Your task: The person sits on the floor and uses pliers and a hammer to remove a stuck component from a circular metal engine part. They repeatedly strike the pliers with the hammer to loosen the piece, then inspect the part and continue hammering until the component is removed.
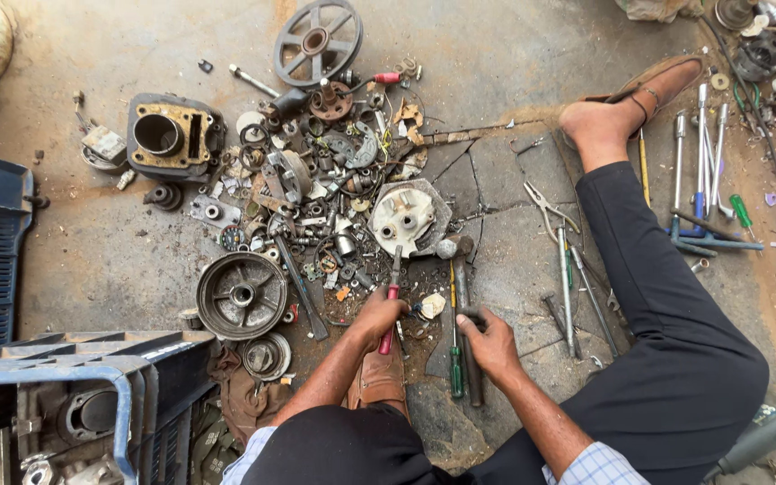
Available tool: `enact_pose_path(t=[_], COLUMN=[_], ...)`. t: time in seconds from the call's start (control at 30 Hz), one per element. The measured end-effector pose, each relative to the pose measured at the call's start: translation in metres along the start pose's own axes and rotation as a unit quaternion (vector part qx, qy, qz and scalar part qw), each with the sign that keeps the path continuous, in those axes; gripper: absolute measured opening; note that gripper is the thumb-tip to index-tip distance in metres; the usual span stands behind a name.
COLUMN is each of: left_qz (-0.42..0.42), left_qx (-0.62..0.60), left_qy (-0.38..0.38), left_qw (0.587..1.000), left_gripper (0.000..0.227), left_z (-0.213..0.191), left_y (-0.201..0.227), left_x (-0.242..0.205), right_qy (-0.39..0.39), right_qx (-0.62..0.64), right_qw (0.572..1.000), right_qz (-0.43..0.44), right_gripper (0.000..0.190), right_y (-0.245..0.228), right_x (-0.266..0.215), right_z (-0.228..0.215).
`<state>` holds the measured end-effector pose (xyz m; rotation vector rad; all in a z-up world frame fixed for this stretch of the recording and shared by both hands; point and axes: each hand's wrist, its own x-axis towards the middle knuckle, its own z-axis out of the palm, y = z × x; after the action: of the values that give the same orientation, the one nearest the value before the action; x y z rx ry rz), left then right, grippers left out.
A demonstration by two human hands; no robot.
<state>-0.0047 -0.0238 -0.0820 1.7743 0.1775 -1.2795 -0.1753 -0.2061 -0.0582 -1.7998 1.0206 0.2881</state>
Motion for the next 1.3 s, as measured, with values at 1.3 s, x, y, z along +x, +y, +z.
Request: enact_pose_path(t=[1.3], left_qz=[0.04], left_qx=[0.056], left_qy=[0.055], left_qw=[0.996], left_gripper=[0.061], left_z=[0.038], left_y=[-0.026], left_x=[0.018], right_qy=[0.042], right_qx=[0.141], right_qw=[0.907], right_qz=[-0.395], right_gripper=[0.06], right_y=[-0.129], right_x=[-0.064], right_z=[-0.072])
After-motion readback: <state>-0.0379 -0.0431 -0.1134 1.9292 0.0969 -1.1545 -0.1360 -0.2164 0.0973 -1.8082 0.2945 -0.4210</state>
